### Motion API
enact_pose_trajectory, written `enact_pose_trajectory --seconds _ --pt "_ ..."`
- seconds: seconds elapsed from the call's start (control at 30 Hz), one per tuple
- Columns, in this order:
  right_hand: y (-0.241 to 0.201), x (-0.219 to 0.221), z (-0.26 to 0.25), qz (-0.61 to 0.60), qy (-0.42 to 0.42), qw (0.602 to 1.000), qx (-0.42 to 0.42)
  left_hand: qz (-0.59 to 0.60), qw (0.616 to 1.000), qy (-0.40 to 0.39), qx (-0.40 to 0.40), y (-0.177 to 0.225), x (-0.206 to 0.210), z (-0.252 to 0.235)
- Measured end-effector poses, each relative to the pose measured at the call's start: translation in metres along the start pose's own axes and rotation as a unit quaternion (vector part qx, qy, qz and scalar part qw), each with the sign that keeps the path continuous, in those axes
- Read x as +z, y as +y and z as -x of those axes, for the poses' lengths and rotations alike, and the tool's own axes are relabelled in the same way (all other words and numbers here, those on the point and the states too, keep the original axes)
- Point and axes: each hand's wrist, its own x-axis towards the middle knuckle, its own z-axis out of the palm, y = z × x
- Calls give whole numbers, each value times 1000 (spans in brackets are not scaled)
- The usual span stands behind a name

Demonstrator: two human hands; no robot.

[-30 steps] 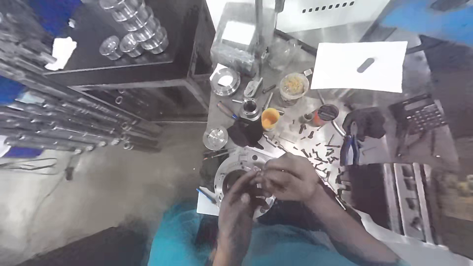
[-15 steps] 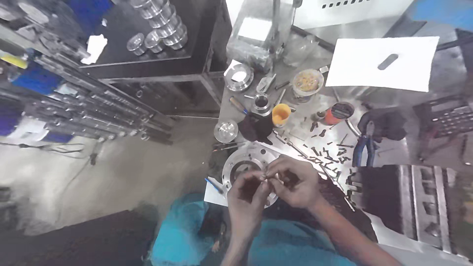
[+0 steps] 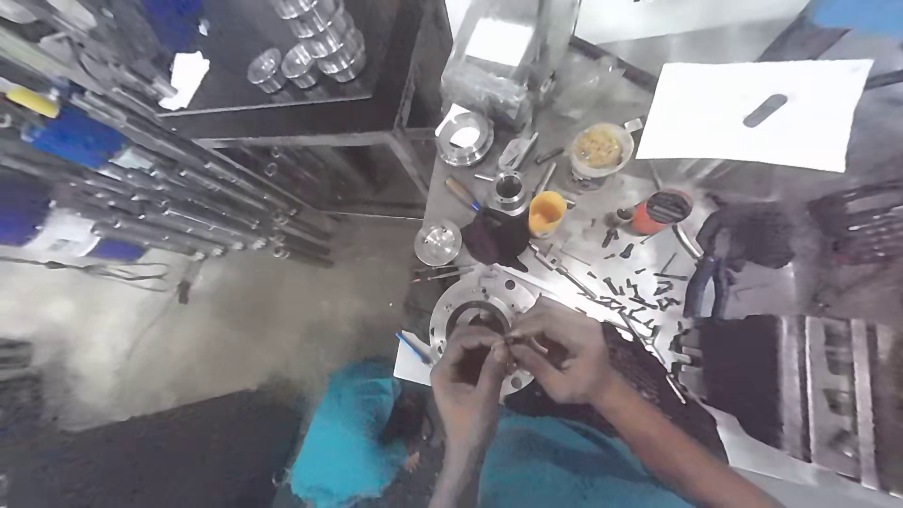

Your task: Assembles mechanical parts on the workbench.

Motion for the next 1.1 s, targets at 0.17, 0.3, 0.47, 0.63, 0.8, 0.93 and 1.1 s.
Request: enact_pose_trajectory --seconds 0.17,0.3,0.47,0.63,0.8,0.93,1.1 --pt "-1 0 2 0 -53 998 34 -16 1000 5 2 -6 -6 4" --pt "4 4 10 21 -58 998 -17 -13 994 23 -109 -11 -18 14" --pt "10 8 32 5 -93 995 44 -12 984 25 -179 -22 -29 30" --pt "9 11 50 11 -126 991 36 -13 973 22 -230 -26 -36 43" --pt "10 9 56 27 -133 991 13 20 971 -4 -239 -29 -43 49" --pt "9 13 56 30 -130 991 13 -5 983 -44 -178 -33 -46 55" --pt "9 16 54 26 -146 989 8 -58 987 -90 -121 -30 -52 56"
